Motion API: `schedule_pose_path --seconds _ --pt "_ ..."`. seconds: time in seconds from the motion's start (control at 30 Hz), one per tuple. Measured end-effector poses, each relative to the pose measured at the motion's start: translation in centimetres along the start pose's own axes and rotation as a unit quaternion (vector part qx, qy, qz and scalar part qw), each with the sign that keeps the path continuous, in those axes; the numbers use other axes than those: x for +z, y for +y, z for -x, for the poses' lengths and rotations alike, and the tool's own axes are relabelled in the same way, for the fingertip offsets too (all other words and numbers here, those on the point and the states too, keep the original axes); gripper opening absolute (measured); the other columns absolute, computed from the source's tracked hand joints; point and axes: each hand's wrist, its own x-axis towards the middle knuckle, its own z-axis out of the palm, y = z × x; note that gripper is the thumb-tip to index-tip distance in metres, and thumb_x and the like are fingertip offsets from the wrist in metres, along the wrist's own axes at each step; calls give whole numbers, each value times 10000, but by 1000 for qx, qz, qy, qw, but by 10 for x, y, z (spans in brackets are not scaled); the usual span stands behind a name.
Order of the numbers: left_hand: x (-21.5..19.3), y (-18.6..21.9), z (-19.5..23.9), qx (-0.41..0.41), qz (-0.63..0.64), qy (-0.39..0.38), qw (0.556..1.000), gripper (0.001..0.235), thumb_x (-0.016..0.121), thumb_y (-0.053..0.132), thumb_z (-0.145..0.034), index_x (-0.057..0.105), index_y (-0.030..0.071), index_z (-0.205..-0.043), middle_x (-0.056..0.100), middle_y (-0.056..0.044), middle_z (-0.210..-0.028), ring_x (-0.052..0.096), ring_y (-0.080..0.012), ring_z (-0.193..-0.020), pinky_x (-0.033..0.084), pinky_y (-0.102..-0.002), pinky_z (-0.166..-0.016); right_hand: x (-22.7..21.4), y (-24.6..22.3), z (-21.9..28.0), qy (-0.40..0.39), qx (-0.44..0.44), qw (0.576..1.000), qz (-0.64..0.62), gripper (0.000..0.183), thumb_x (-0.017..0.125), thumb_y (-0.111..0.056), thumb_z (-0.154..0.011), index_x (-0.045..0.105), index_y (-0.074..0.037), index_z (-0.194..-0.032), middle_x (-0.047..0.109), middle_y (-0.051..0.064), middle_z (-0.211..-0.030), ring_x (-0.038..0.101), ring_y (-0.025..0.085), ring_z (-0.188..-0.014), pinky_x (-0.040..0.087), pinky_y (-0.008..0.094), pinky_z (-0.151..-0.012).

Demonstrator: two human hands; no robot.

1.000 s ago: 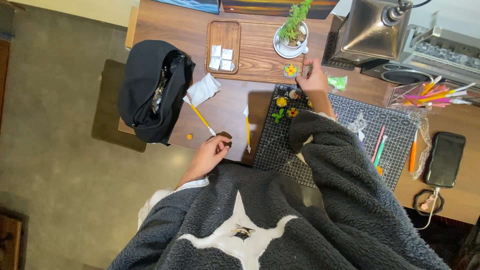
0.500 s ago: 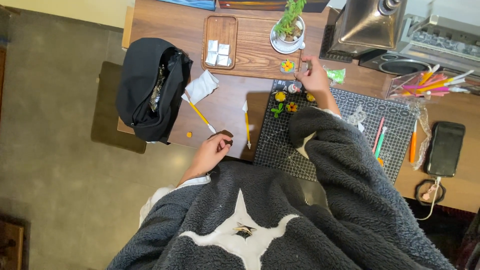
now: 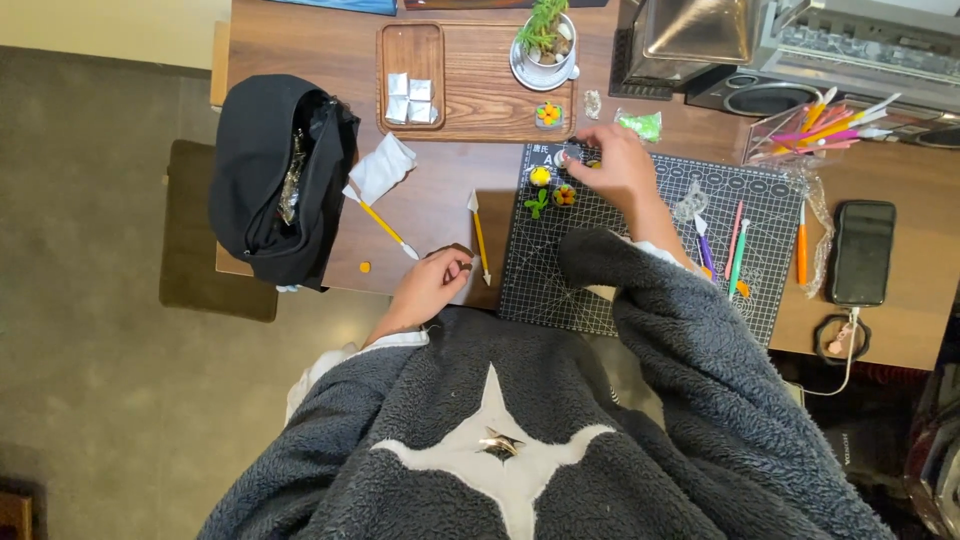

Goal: The person arranges small decorative figurines and a potted plant on a wooden tray. They then unwrap a green clay-like object from plastic wrap and place it on the cutting mat.

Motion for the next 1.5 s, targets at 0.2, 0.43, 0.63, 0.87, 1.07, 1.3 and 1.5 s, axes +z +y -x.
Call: schedule_pose_path --seconds 0.2,0.43,0.63,0.87,1.07,1.3,1.5 --pt "-5 -7 6 -1 5 21 1000 233 615 219 -909 643 128 -1122 639 -77 -815 662 -258 -765 543 -405 -689 6 -1 -4 15 4 996 92 371 732 -374 -835 707 -118 -1102 640 99 -1011 580 302 -1066 471 456 -929" --pt "-10 -11 14 -10 16 26 999 246 611 239 -918 640 131 -1137 644 -77 -824 661 -268 -773 542 -417 -705 17 14 -6 45 -3 991 128 262 727 -391 -851 713 -188 -1016 648 46 -950 597 278 -1025 496 434 -887" --pt "-9 -19 14 -13 23 24 999 266 611 240 -923 634 119 -1159 650 -93 -840 660 -282 -784 540 -428 -711 17 11 -6 42 2 990 132 248 711 -400 -855 707 -222 -1028 641 23 -959 588 262 -1035 502 439 -878" --pt "-12 -21 16 -16 25 28 999 257 609 240 -922 635 134 -1155 650 -92 -847 662 -288 -804 539 -435 -734 22 16 -8 48 2 990 133 238 707 -387 -857 682 -245 -1046 635 3 -971 583 242 -1044 506 438 -880" --pt "-15 -20 17 -17 17 31 999 244 605 231 -921 640 139 -1144 662 -92 -858 666 -289 -823 540 -432 -748 7 -3 -2 58 -29 990 126 163 714 -284 -875 708 -187 -1006 640 49 -958 588 266 -1007 501 433 -856" --pt "-27 -9 24 -66 15 17 998 240 585 248 -930 633 151 -1144 668 -67 -895 641 -234 -821 516 -392 -720 -24 -57 -31 48 -56 995 72 94 700 -252 -920 709 -176 -976 640 24 -906 577 189 -878 482 367 -746" --pt "-38 -15 33 -114 16 20 993 231 556 262 -939 625 164 -1137 655 -2 -887 598 -171 -790 464 -364 -659 12 -59 -85 53 -77 993 73 119 672 -211 -921 700 -153 -1021 648 -29 -717 592 141 -625 452 332 -484"
